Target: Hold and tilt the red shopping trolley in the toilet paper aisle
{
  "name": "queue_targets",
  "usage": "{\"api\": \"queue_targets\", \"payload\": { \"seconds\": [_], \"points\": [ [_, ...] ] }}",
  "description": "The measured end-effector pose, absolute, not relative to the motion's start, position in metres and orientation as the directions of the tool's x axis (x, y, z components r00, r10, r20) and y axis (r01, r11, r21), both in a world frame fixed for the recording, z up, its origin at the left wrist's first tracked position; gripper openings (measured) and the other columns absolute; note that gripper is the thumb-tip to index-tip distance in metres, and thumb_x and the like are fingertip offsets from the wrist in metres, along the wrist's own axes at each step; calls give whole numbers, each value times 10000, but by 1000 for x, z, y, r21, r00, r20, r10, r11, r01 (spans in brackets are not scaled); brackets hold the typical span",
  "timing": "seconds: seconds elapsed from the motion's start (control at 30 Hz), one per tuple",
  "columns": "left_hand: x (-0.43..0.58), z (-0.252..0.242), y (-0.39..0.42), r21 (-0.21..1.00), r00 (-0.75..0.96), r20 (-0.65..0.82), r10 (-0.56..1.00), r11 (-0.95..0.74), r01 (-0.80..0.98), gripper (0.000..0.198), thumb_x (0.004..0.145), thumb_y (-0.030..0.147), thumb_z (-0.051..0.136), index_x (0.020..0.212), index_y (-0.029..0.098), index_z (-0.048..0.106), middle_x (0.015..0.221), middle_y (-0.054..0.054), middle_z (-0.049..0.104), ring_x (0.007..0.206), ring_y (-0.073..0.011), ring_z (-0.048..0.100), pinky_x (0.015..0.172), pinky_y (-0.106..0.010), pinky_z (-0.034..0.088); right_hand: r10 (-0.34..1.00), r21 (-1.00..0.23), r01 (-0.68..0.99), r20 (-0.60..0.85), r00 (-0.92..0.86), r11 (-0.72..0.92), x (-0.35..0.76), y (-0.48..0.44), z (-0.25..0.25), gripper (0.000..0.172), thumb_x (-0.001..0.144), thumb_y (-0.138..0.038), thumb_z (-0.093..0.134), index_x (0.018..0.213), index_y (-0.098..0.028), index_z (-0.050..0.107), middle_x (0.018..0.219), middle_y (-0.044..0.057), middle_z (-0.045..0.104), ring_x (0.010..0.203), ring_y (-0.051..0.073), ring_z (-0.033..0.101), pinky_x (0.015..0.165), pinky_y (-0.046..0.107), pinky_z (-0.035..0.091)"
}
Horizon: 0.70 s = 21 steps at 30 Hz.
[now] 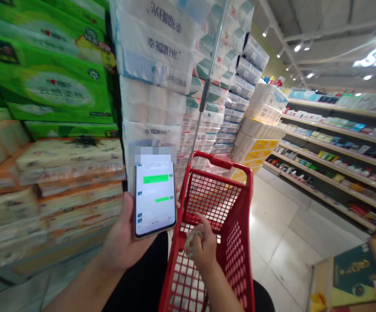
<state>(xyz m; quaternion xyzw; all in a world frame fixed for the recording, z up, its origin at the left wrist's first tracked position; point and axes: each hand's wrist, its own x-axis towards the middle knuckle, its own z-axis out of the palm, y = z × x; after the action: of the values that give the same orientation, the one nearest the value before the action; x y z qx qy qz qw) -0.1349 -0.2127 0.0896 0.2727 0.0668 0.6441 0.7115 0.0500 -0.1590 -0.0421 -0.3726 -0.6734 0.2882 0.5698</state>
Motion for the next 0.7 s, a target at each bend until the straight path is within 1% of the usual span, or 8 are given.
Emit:
{"api": "queue_targets", "payload": {
  "seconds": [0.1,0.17,0.23,0.37,0.5,0.6,0.7],
  "points": [
    [-132,82,-205,530,128,144,981,33,-848,639,881,637,378,1373,240,475,1265,-85,630,1107,-272,617,961,-437,500,599,-548,262,776,-197,795,50,-168,-34,631,793,-125,425,1419,-170,364,745,7,637,608,139,603,583,276,526],
    [-131,78,-200,561,107,88,990,39,-827,629,877,622,409,1367,235,483,1252,-92,637,1098,-279,622,965,-456,497,460,-385,290,847,-267,876,49,-173,-29,679,777,-97,428,1443,-176,326,804,33,657,673,166,611,629,321,529],
    [-129,74,-197,577,92,62,994,39,-816,616,877,607,426,1365,235,485,1255,-95,634,1106,-283,618,973,-462,492,393,-301,306,865,-312,903,46,-176,-25,698,768,-86,426,1451,-172,307,840,54,662,682,178,596,617,334,516],
    [-125,71,-192,587,91,58,994,40,-808,608,875,606,431,1360,244,490,1265,-95,628,1104,-287,620,960,-455,503,364,-246,337,862,-352,909,43,-179,-18,690,778,-86,412,1452,-177,291,781,44,628,635,178,548,561,316,465],
    [-122,69,-191,607,108,24,994,71,-791,614,878,605,422,1356,226,496,1245,-102,640,1079,-287,633,942,-436,518,345,-195,367,847,-405,909,43,-179,-13,679,782,-87,408,1445,-182,296,716,23,583,601,179,492,536,311,403],
    [-120,66,-190,605,112,16,994,79,-792,607,884,599,414,1365,235,484,1260,-98,632,1090,-286,629,939,-434,520,382,-183,417,798,-466,890,43,-179,-11,662,789,-104,410,1440,-169,312,682,15,553,595,177,472,527,303,378],
    [-120,63,-189,596,109,10,994,82,-798,603,887,598,413,1356,228,495,1263,-100,629,1106,-282,621,944,-425,517,426,-194,459,768,-479,867,43,-179,-12,643,802,-113,404,1438,-169,329,674,16,543,601,173,473,527,293,373]
  ]
}}
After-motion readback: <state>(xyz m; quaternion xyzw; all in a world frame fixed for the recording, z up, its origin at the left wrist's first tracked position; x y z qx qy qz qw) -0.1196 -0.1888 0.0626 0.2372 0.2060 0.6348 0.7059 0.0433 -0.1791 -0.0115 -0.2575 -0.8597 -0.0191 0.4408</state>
